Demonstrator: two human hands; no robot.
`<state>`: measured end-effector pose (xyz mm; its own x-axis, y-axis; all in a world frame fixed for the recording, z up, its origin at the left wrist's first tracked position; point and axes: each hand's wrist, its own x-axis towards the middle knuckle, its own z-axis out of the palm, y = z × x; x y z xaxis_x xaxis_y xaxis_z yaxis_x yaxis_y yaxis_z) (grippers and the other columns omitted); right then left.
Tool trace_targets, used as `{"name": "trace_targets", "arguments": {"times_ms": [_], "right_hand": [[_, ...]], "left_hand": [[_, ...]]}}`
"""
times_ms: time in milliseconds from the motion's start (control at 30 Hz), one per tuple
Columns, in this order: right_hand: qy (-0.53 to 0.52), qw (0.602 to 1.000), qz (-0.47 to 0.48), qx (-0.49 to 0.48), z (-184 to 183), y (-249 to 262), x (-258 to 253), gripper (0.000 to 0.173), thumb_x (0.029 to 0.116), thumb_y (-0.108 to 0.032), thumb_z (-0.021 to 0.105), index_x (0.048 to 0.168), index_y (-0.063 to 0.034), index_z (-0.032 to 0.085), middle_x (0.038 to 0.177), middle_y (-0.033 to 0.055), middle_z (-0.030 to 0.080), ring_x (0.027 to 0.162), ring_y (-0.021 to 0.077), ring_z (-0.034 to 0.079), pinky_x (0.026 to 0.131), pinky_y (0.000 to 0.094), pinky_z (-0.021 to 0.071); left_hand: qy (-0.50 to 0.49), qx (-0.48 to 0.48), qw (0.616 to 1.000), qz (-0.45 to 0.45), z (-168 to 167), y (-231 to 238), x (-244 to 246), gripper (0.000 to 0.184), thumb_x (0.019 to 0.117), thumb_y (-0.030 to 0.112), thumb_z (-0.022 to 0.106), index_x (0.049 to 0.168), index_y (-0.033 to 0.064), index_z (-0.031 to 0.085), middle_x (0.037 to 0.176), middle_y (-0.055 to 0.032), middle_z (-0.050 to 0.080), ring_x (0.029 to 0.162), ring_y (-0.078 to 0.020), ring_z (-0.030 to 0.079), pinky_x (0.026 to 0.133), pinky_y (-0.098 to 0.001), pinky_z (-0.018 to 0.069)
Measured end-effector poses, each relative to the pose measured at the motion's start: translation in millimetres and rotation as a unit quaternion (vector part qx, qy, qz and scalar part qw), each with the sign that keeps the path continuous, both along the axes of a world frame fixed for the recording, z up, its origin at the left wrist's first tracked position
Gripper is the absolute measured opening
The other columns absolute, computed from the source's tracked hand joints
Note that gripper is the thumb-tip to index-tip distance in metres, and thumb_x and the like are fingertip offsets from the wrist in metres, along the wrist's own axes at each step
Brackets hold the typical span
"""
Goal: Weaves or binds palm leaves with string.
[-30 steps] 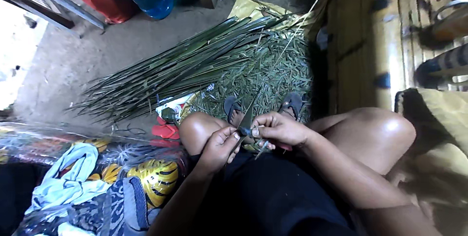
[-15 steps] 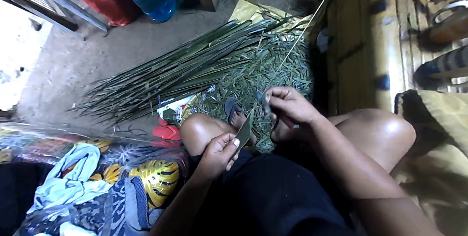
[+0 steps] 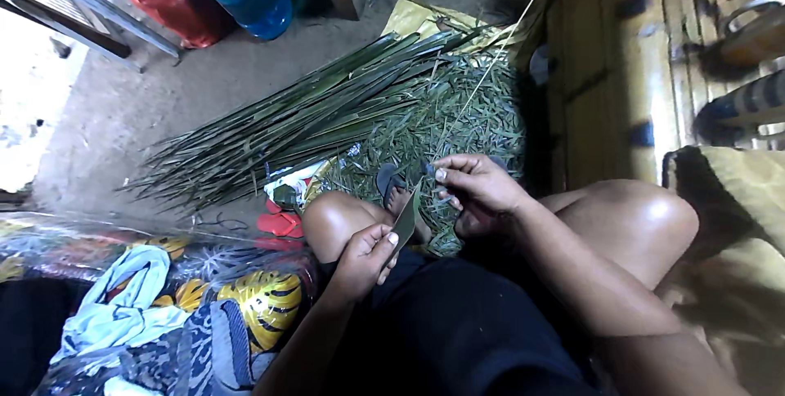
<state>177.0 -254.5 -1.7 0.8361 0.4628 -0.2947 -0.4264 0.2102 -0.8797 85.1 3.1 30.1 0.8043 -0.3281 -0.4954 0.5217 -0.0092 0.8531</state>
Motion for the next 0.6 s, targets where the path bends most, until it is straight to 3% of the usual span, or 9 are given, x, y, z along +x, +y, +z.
{"name": "trace_targets", "arguments": {"times_ms": [267, 433, 600], "right_hand": [[0.042, 0.997, -0.065, -0.013, 13.6, -12.6, 31.9, 0.022, 0.1047, -0.013, 0.054, 0.123, -0.0069, 0.065, 0.078, 0.0020, 0.065, 0.053, 0.0068, 0.058, 0.047, 0.0213, 0.0517], [0.051, 0.998, 0.029, 0.033, 4.1, 14.9, -6.7, 0.023, 0.1028, -0.013, 0.057, 0.121, -0.0058, 0.069, 0.079, 0.0049, 0.068, 0.056, 0.0071, 0.059, 0.050, 0.0208, 0.0515], [0.009, 1.000, 0.004, 0.010, 1.8, 6.4, 1.5, 0.021, 0.1034, -0.013, 0.057, 0.118, -0.0051, 0.070, 0.077, 0.0024, 0.067, 0.055, 0.0050, 0.057, 0.051, 0.0190, 0.0504]], "left_hand": [[-0.049, 0.057, 0.997, 0.011, 0.6, 1.1, -5.8, 0.016, 0.1057, 0.010, 0.050, 0.104, 0.0027, 0.064, 0.068, -0.0003, 0.061, 0.047, -0.0066, 0.053, 0.042, -0.0200, 0.0448], [-0.001, -0.026, 0.999, 0.021, -3.3, -0.4, -1.7, 0.021, 0.1077, 0.012, 0.043, 0.105, 0.0031, 0.062, 0.066, 0.0016, 0.056, 0.047, -0.0052, 0.049, 0.043, -0.0188, 0.0424], [0.008, -0.034, 0.999, 0.015, -2.6, 2.7, -4.4, 0.020, 0.1075, 0.013, 0.045, 0.103, 0.0038, 0.062, 0.065, 0.0020, 0.055, 0.046, -0.0044, 0.047, 0.042, -0.0180, 0.0410]]}}
